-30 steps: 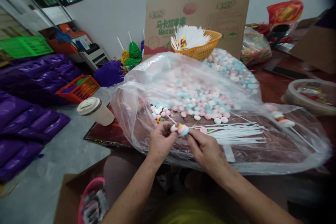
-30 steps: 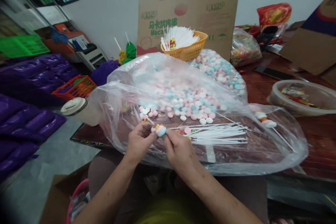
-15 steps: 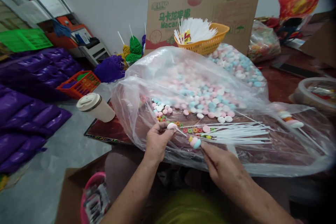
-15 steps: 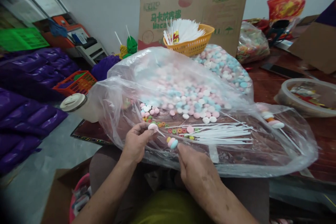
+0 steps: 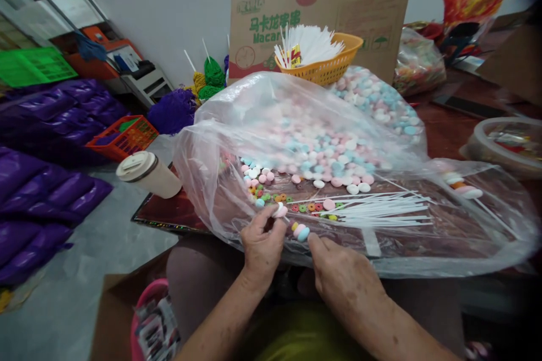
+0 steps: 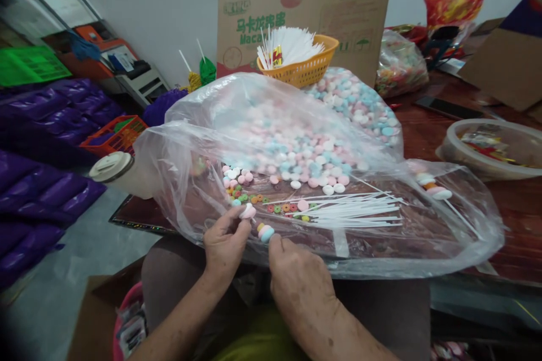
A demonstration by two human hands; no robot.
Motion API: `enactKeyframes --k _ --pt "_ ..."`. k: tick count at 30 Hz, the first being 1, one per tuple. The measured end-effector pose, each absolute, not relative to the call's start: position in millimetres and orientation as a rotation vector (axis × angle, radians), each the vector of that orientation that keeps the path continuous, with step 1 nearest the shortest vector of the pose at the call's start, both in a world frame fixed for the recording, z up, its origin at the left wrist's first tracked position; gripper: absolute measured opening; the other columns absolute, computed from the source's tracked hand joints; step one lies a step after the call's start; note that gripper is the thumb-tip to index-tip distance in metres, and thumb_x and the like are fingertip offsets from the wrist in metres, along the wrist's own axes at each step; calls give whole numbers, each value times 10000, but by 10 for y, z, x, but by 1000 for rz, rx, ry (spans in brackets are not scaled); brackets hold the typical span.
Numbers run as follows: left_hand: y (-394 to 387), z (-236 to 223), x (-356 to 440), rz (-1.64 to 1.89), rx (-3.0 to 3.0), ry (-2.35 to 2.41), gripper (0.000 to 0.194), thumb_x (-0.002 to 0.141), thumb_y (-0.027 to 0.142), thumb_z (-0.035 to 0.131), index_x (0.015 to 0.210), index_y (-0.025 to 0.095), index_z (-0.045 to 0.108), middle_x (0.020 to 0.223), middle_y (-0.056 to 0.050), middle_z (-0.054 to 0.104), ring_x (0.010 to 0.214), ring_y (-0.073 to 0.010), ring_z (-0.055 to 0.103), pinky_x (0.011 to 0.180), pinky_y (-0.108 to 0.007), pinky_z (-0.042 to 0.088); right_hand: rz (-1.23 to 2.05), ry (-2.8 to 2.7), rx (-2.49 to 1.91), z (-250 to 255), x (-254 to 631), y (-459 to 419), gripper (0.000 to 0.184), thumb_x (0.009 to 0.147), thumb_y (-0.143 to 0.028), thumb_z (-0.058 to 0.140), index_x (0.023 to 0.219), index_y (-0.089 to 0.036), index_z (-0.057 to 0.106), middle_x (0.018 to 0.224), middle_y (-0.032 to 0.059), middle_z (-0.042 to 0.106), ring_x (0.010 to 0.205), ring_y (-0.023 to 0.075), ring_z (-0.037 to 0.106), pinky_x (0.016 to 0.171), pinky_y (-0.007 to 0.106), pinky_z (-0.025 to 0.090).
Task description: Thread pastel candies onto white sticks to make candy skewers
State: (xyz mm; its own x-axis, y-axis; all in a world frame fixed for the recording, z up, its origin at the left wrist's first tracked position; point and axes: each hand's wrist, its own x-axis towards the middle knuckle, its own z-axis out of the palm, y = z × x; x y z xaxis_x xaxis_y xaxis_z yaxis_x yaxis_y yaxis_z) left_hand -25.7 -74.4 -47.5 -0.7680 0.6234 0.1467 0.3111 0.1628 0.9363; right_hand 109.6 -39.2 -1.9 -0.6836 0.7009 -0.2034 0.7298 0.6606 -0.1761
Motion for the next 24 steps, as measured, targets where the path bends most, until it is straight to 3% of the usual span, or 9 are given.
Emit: enactKeyframes --k 4,7,10,13,16,19,24 --pt "-723 -569 -174 1666 784 2058 237 668 174 577 871 166 698 780 -24 711 679 -158 645 637 -244 523 -466 2756 1192 -75 1019 -403 297 768 -30 401 949 -175 586 818 67 664 691 201 642 540 257 387" --pt "-752 -558 -176 1606 915 2029 221 677 165 571 854 158 703 791 -25 711 702 -152 645 680 -238 517 -591 2826 1235 -213 1007 -298 270 802 -54 359 913 -147 587 813 93 664 695 197 634 571 263 410" --pt "-773 -442 -320 1317 1183 1923 314 733 222 572 1029 177 665 829 -18 704 712 -145 635 683 -234 506 -849 3030 1288 -409 1097 -89 260 835 -126 335 833 -150 594 769 84 660 702 177 609 622 256 423" --pt "-657 -293 -569 1116 1350 1950 402 798 290 530 1191 214 563 864 -14 689 674 -131 612 638 -229 489 -874 3167 1476 -514 1192 156 260 847 -235 348 762 -166 584 666 55 620 592 158 551 566 248 395" --pt "-405 -265 -761 955 1562 2274 234 789 253 533 958 182 679 891 -63 665 793 -180 599 752 -287 467 -783 3211 1454 -479 1173 316 255 841 -252 357 731 -170 571 661 51 595 586 151 524 563 243 370" --pt "-234 -374 -823 681 1695 2311 140 746 208 560 713 181 693 832 -84 633 841 -219 581 781 -330 451 -723 3224 1342 -408 1122 324 254 835 -219 345 718 -168 565 687 62 593 621 153 532 583 242 362" --pt "-374 -506 -813 1318 959 1926 122 700 262 628 762 159 649 711 -31 637 684 -163 605 678 -300 494 -674 3058 1285 -410 1213 106 241 838 -229 361 758 -203 586 656 33 617 583 155 554 544 246 337"
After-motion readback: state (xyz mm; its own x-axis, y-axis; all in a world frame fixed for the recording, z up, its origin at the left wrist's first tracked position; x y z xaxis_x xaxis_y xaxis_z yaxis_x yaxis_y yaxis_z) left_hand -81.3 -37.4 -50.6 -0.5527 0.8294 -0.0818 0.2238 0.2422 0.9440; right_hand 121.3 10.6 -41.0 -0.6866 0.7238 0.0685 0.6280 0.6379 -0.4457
